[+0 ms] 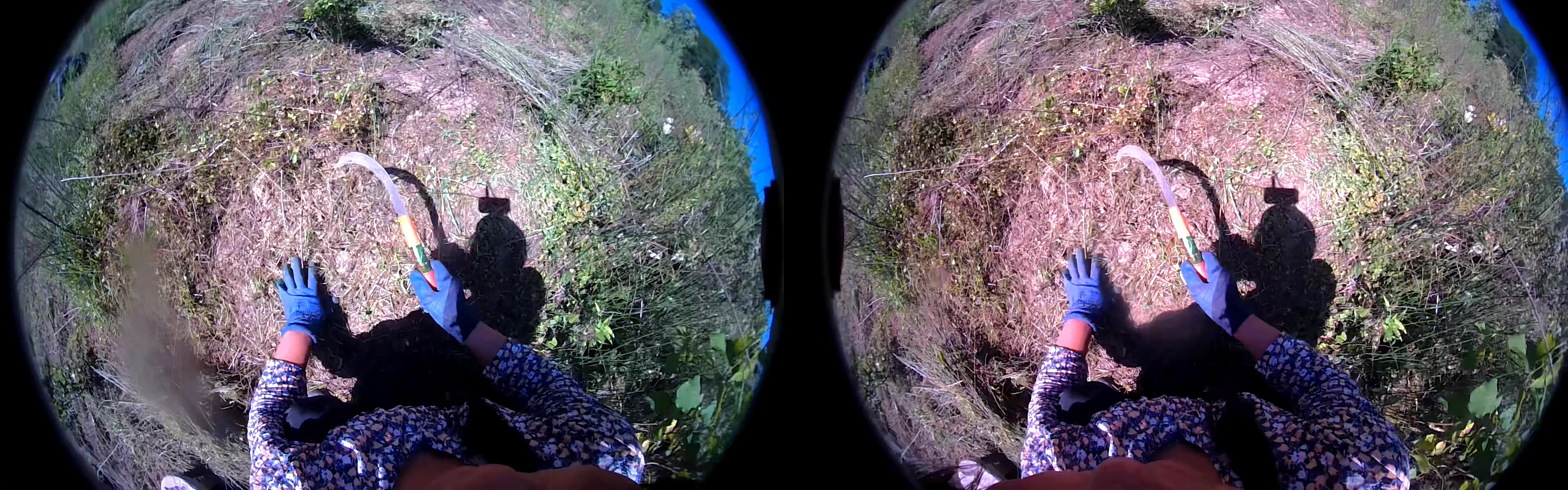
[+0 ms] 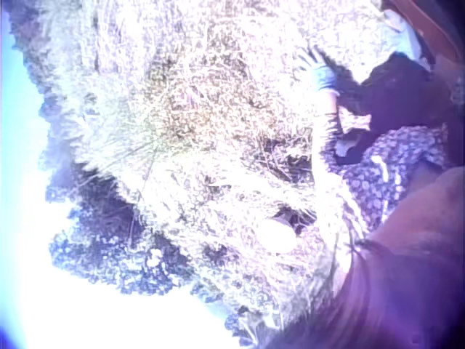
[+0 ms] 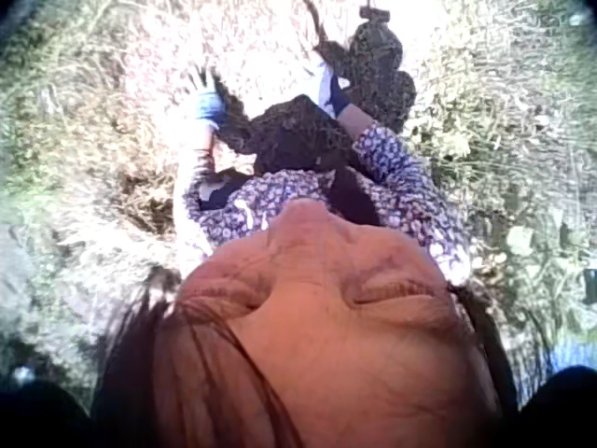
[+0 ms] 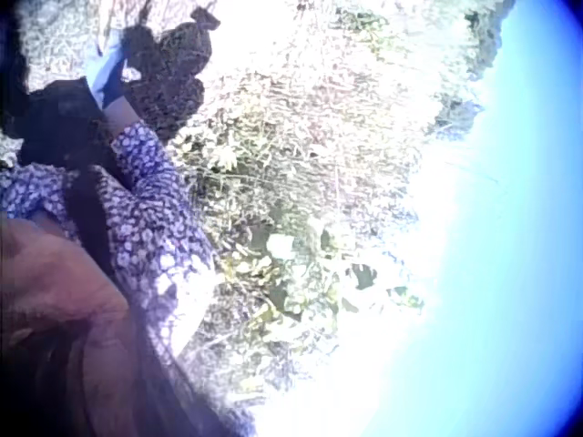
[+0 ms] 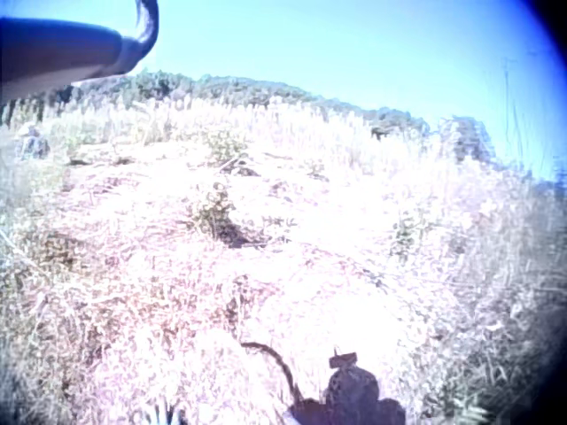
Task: The person uses a sickle to cut tall grass and weeds along a riverbank. They repeatedly gather clumps of vegetation with their left hand and swing the sickle with their right hand to sever the stems near the ground, then drop the cut material to the side.
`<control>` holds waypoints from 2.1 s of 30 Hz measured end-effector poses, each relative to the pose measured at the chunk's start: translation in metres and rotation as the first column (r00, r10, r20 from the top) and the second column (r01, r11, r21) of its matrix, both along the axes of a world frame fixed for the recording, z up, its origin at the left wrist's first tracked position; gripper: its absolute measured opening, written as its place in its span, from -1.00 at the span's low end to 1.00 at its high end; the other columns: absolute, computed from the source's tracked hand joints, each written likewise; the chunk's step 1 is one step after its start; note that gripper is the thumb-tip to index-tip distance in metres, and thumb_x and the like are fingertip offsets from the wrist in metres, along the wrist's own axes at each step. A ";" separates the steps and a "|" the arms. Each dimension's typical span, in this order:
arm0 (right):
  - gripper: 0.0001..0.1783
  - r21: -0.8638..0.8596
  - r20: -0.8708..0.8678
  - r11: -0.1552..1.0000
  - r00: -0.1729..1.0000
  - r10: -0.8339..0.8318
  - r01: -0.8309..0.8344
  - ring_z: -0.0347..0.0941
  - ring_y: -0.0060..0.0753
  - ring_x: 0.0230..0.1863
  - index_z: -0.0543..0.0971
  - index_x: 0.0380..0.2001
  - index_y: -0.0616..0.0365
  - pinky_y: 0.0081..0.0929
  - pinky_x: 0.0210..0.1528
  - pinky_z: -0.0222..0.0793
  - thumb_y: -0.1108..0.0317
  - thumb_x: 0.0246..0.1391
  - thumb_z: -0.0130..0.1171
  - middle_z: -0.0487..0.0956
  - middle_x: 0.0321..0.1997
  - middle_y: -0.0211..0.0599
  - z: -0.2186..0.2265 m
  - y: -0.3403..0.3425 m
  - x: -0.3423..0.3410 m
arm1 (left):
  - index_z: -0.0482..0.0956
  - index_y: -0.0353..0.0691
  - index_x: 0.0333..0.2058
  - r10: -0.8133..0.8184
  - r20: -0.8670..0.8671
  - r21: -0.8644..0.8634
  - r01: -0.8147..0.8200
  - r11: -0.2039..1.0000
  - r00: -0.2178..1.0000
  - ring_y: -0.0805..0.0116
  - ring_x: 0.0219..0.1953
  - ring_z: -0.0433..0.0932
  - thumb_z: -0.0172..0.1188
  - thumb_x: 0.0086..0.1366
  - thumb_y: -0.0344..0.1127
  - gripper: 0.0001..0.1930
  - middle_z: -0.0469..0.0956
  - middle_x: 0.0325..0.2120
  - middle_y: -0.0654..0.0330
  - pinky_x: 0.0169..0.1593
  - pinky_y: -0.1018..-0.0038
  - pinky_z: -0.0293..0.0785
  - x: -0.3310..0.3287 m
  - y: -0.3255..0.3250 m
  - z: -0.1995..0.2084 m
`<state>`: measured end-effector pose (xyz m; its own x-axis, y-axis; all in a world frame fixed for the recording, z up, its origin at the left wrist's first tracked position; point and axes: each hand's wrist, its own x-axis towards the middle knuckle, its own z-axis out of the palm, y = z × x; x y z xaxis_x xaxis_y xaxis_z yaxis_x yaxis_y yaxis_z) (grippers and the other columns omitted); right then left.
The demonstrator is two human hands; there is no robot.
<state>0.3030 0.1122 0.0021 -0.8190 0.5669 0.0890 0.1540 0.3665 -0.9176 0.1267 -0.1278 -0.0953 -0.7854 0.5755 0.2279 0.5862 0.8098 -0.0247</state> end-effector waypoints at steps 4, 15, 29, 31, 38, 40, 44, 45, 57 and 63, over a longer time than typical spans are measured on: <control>-0.72 0.198 -0.074 0.979 0.996 -0.043 0.057 0.45 -0.11 -0.64 0.43 -0.25 0.16 -0.25 -0.61 0.28 0.20 0.13 0.20 0.49 -0.63 -0.11 0.007 0.008 0.012 | 0.13 -0.17 0.29 0.010 0.082 0.032 -0.013 0.999 0.997 -0.23 0.36 -0.03 0.24 0.06 0.10 -0.12 -0.06 0.36 -0.15 0.27 -0.20 0.02 0.006 -0.005 -0.017; -0.72 -0.068 -0.025 0.998 1.000 -0.003 0.001 0.35 -0.46 -0.59 0.38 -0.22 0.14 -0.41 -0.53 0.28 0.23 0.18 0.21 0.39 -0.61 -0.28 0.032 0.022 0.016 | 0.45 -0.28 0.07 -0.192 0.033 0.080 0.189 0.979 0.981 -0.15 0.18 0.31 0.24 0.16 -0.09 -0.45 0.37 0.14 -0.13 0.20 0.06 0.27 -0.013 0.009 0.090; -0.71 -0.062 0.317 0.972 0.928 -0.196 0.226 0.50 -0.20 -0.54 0.47 -0.28 0.06 -0.31 -0.46 0.36 0.12 0.08 0.23 0.50 -0.56 -0.20 0.075 0.041 0.086 | 0.38 -0.21 0.16 -0.449 -0.288 0.109 0.494 0.862 0.846 -0.06 0.20 0.34 -0.06 0.40 0.05 -0.46 0.37 0.17 -0.06 0.22 0.04 0.24 -0.035 0.072 0.032; -0.67 0.095 0.435 0.961 0.857 -0.276 0.261 0.52 -0.19 -0.52 0.48 -0.23 0.05 -0.30 -0.47 0.37 0.09 0.07 0.23 0.51 -0.56 -0.18 0.073 0.040 0.104 | 0.40 -0.21 0.15 -0.444 -0.307 0.102 0.493 0.864 0.842 -0.06 0.19 0.36 -0.11 0.43 0.03 -0.49 0.37 0.17 -0.04 0.22 0.03 0.24 -0.032 0.075 0.028; -0.63 -0.046 0.530 0.872 0.752 -0.391 0.487 0.51 -0.18 -0.52 0.46 -0.18 0.08 -0.30 -0.45 0.37 0.06 0.10 0.22 0.52 -0.53 -0.18 0.104 0.030 0.133 | 0.39 -0.20 0.13 -0.511 -0.355 0.139 0.584 0.800 0.783 -0.16 0.21 0.32 -0.15 0.44 0.04 -0.50 0.33 0.19 -0.10 0.18 -0.04 0.29 -0.049 0.084 0.012; -0.63 -0.014 0.574 0.861 0.709 -0.409 0.508 0.51 -0.18 -0.50 0.46 -0.18 0.09 -0.30 -0.44 0.37 0.07 0.10 0.21 0.53 -0.50 -0.18 0.110 0.020 0.138 | 0.39 -0.20 0.14 -0.511 -0.342 0.159 0.585 0.796 0.788 -0.16 0.21 0.32 -0.15 0.44 0.04 -0.50 0.33 0.19 -0.10 0.18 -0.04 0.29 -0.037 0.084 0.006; -0.65 -0.005 0.496 0.856 0.744 -0.447 0.517 0.51 -0.18 -0.47 0.47 -0.17 0.09 -0.30 -0.41 0.37 0.08 0.12 0.20 0.53 -0.47 -0.18 0.117 0.001 0.147 | 0.39 -0.19 0.14 -0.512 -0.341 0.191 0.591 0.783 0.789 -0.16 0.21 0.31 -0.15 0.43 0.04 -0.50 0.33 0.20 -0.10 0.18 -0.05 0.28 -0.016 0.086 -0.003; -0.67 0.027 0.515 0.872 0.741 -0.431 0.489 0.52 -0.15 -0.45 0.47 -0.18 0.08 -0.28 -0.40 0.38 0.09 0.12 0.20 0.53 -0.45 -0.17 0.123 -0.001 0.148 | 0.39 -0.19 0.14 -0.508 -0.350 0.199 0.592 0.781 0.787 -0.16 0.21 0.31 -0.15 0.43 0.04 -0.50 0.33 0.20 -0.10 0.18 -0.05 0.28 -0.013 0.087 -0.003; -0.70 -0.060 0.362 0.812 0.771 -0.525 0.581 0.46 -0.35 -0.56 0.51 -0.39 -0.03 -0.38 -0.46 0.33 0.03 0.27 0.01 0.53 -0.57 -0.28 0.123 -0.028 0.162 | 0.38 -0.19 0.14 -0.458 -0.419 0.268 0.589 0.762 0.784 -0.16 0.22 0.30 -0.13 0.42 0.04 -0.50 0.32 0.20 -0.09 0.20 -0.06 0.26 -0.007 0.094 -0.006; -0.73 0.295 0.278 0.861 0.825 -0.492 0.414 0.51 -0.07 -0.47 0.49 -0.26 0.00 -0.26 -0.45 0.38 0.09 0.10 0.21 0.52 -0.52 -0.18 0.126 -0.025 0.184 | 0.38 -0.18 0.14 -0.424 -0.365 0.285 0.533 0.797 0.829 -0.16 0.22 0.30 -0.13 0.42 0.04 -0.50 0.32 0.20 -0.09 0.20 -0.07 0.24 0.008 0.082 -0.011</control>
<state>0.4871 0.0872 0.1283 -0.4754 0.8795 0.0211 0.6313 0.3578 -0.6880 0.1345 -0.0457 -0.1060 -0.3051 0.6934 0.6528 0.9134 0.4071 -0.0056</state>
